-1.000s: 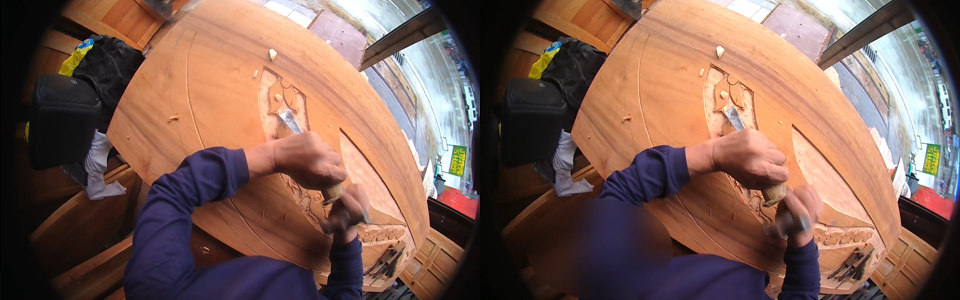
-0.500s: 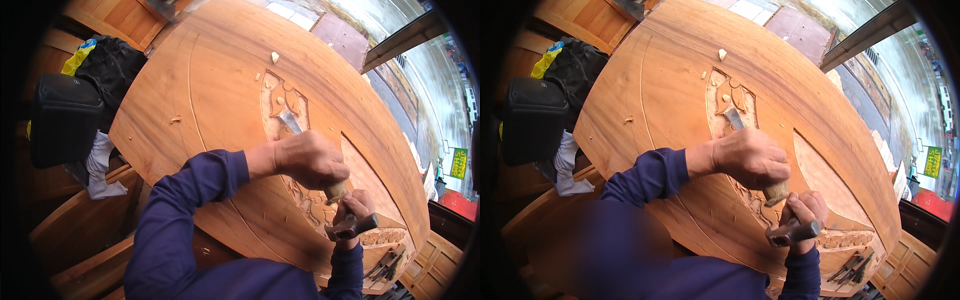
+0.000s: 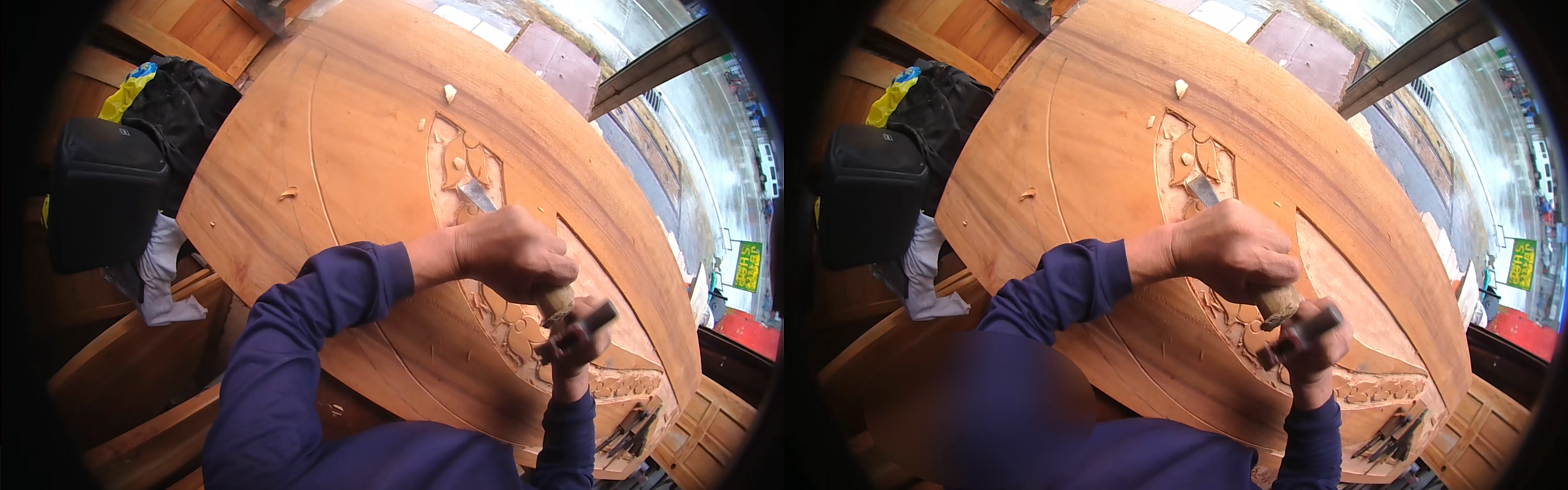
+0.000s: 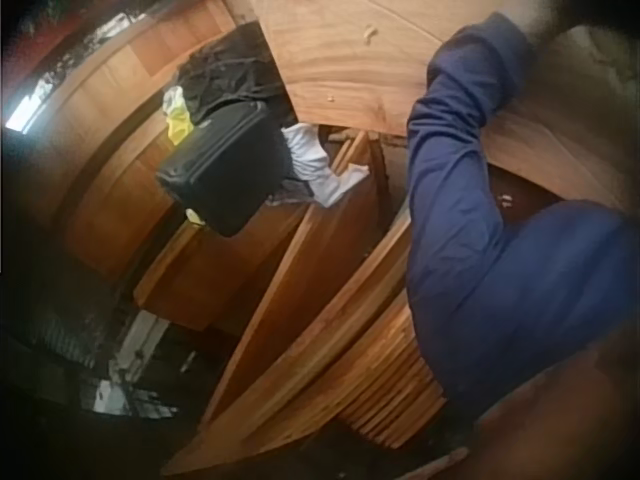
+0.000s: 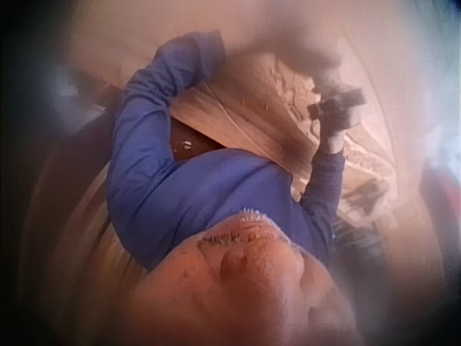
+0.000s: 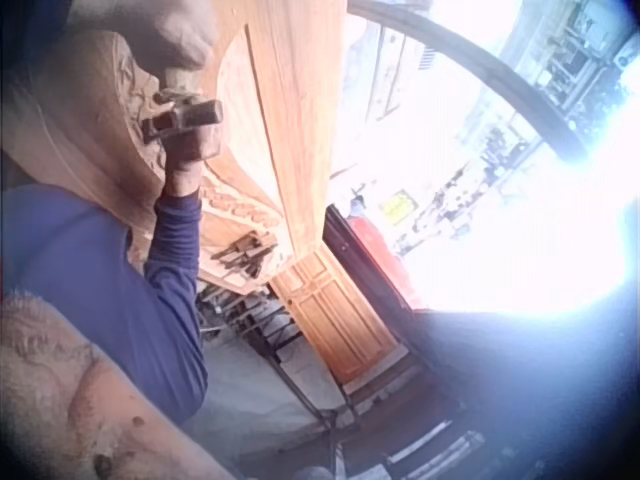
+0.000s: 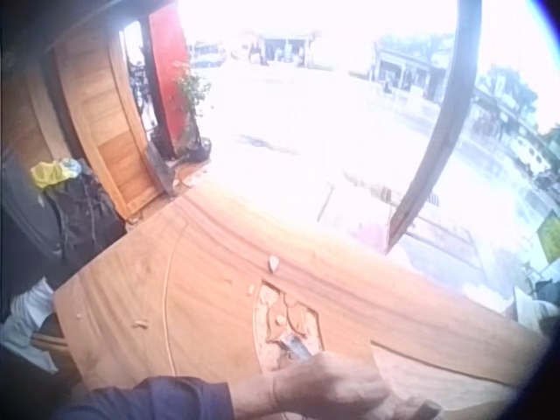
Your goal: The person carves a decorative pattern into a wood panel using a chisel and a hammer. They strike the chisel with the hammer to remove small wood chips and define the floral-style design.
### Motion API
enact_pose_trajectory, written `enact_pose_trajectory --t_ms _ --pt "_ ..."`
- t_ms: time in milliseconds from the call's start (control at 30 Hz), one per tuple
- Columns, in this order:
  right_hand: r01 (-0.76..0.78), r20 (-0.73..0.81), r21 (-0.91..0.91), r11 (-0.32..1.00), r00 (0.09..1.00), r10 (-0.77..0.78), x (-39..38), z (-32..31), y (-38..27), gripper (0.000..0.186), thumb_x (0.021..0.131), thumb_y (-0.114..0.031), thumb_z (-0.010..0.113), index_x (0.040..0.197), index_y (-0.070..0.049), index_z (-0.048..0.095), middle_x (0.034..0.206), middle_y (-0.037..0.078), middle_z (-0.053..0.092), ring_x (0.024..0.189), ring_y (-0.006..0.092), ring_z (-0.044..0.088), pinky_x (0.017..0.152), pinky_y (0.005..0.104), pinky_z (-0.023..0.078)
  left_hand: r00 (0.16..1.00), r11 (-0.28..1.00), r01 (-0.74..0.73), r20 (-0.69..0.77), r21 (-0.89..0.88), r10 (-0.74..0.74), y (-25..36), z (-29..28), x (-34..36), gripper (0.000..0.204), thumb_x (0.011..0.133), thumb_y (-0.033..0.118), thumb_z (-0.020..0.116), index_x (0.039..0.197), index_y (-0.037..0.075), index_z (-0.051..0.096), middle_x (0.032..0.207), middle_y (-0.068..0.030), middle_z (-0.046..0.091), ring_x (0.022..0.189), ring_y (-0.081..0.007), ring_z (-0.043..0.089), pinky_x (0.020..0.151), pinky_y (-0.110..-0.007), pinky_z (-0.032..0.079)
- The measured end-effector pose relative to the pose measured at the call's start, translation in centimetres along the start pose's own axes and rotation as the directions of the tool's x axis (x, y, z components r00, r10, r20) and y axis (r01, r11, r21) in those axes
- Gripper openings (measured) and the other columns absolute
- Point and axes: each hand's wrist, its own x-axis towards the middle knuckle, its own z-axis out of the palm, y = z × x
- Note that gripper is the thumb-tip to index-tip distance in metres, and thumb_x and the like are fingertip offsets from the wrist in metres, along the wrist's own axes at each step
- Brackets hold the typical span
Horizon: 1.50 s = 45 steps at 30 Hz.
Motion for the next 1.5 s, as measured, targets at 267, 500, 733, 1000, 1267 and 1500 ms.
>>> enact_pose_trajectory --t_ms 267,500,733,1000,1267,1500 --pt "0.144 -0.072 0.077 0.987 0.988 -0.138 1.1 1.1 0.5 0.010 0.090 -0.002 0.067 0.092 -0.003 0.057 0.082 0.011 0.062 0.069 0.0262 0.060 0.059 0.0340 0.046 1.000 1.000 0.023 -0.006 0.017 -0.023 -0.2 0.0 0.2 0.016 0.084 0.021 0.071 0.077 0.015 0.058 0.067 -0.0029 0.053 0.057 -0.0237 0.061 0.048 -0.037 0.047" --pt "-0.357 0.002 0.278 0.892 0.929 0.371 0.9 1.3 0.0 0.008 0.089 -0.002 0.065 0.090 -0.002 0.057 0.076 0.009 0.058 0.066 0.0218 0.057 0.060 0.0346 0.047 0.999 0.997 0.048 -0.023 0.052 -0.047 -0.7 0.4 0.2 0.018 0.085 0.026 0.071 0.078 0.016 0.057 0.068 -0.0024 0.058 0.058 -0.0254 0.065 0.046 -0.038 0.050" --pt "-0.244 -0.061 0.207 0.947 0.963 0.261 -0.1 2.1 1.5 0.014 0.087 -0.001 0.069 0.094 -0.004 0.057 0.085 0.007 0.056 0.076 0.0163 0.056 0.070 0.0310 0.049 0.996 0.992 0.085 -0.042 0.089 -0.082 -1.0 0.3 0.6 0.017 0.086 0.025 0.071 0.078 0.017 0.059 0.067 -0.0016 0.059 0.058 -0.0249 0.065 0.046 -0.038 0.050" --pt "-0.143 -0.076 0.195 0.970 0.984 0.160 2.7 1.7 0.2 0.017 0.095 -0.011 0.058 0.107 0.001 0.055 0.082 0.009 0.058 0.069 0.0168 0.056 0.060 0.0285 0.045 0.987 0.991 0.109 -0.128 0.081 -0.099 -1.5 0.8 1.0 0.020 0.082 0.023 0.075 0.077 0.015 0.057 0.069 -0.0032 0.056 0.057 -0.0242 0.062 0.049 -0.036 0.049" --pt "-0.324 -0.156 0.240 0.915 0.918 0.366 5.3 1.5 -1.0 0.011 0.094 -0.007 0.070 0.101 -0.002 0.062 0.080 0.000 0.061 0.063 0.0060 0.050 0.056 0.0225 0.039 0.967 0.978 0.139 -0.235 0.155 -0.100 -2.2 0.7 2.4 0.024 0.087 0.029 0.073 0.076 0.016 0.056 0.067 -0.0040 0.060 0.059 -0.0252 0.066 0.049 -0.039 0.052" --pt "-0.465 -0.016 0.482 0.743 0.843 0.538 6.5 1.6 2.3 0.016 0.093 -0.004 0.063 0.110 -0.003 0.063 0.076 0.000 0.057 0.052 0.0053 0.043 0.047 0.0210 0.033 0.936 0.957 0.207 -0.325 0.204 -0.134 -3.4 1.5 3.4 0.028 0.088 0.031 0.076 0.079 0.014 0.055 0.067 -0.0055 0.057 0.059 -0.0251 0.066 0.048 -0.038 0.051"
